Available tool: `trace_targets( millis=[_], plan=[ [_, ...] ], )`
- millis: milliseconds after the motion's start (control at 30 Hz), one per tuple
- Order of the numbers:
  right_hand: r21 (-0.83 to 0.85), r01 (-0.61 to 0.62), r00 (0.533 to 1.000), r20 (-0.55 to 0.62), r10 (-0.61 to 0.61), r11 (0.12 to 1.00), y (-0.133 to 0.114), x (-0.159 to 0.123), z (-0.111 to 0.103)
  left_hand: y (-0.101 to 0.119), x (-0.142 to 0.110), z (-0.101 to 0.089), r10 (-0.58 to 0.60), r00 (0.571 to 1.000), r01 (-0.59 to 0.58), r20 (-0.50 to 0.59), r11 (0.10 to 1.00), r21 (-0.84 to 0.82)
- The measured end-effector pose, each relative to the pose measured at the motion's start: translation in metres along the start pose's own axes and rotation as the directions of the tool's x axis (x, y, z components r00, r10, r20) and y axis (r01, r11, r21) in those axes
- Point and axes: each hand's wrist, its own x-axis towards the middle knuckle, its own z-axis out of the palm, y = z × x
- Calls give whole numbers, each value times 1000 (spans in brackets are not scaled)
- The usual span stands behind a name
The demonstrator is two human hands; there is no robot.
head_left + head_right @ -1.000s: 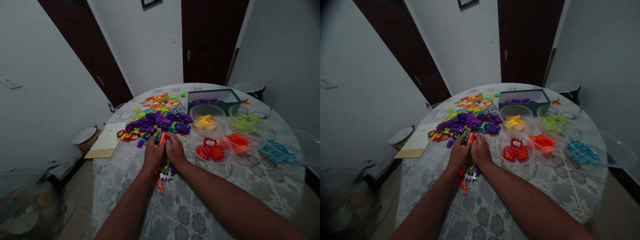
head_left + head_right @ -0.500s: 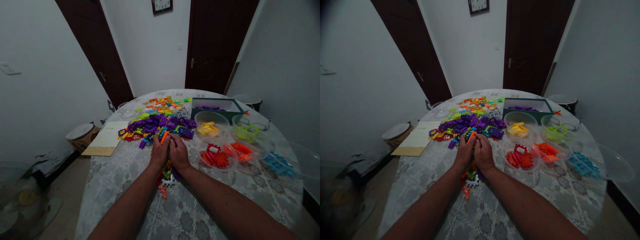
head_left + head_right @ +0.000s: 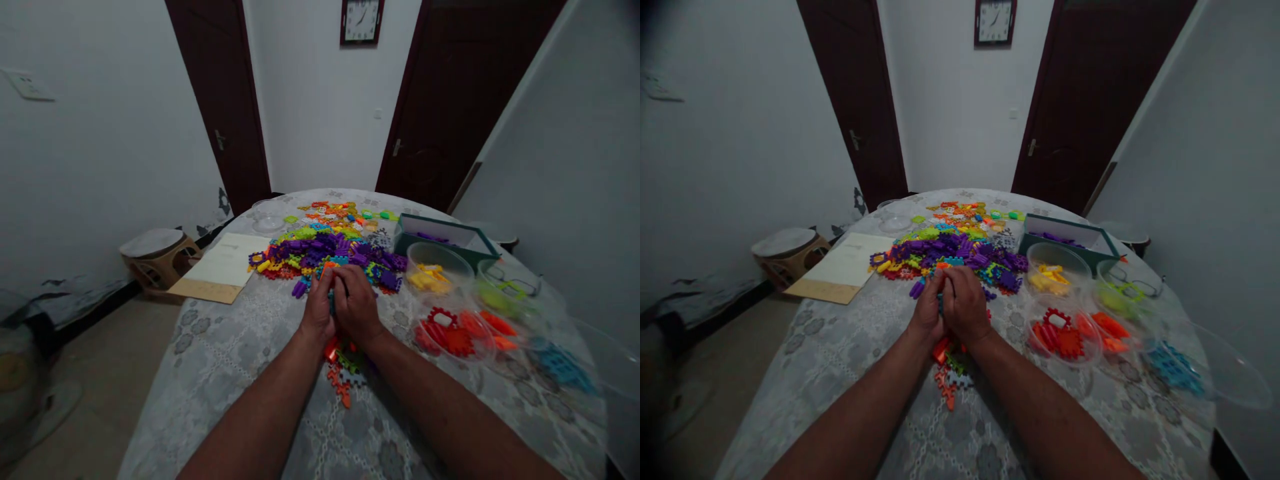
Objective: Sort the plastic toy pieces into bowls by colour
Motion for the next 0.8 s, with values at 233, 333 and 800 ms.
trace_targets(
  millis=[233,333,800],
  plan=[
    [-88,-24,1000,-9,24,996,-9,20,23,5,2,-10,-158,987,154,-12,971,-181],
    [104,-187,979,-64,194,977,-10,29,30,11,6,-13,-182,983,178,0,961,-209],
    [294,-459,876,-10,483,838,18,6,-22,27,10,-14,-250,967,233,-42,942,-243]
  ],
)
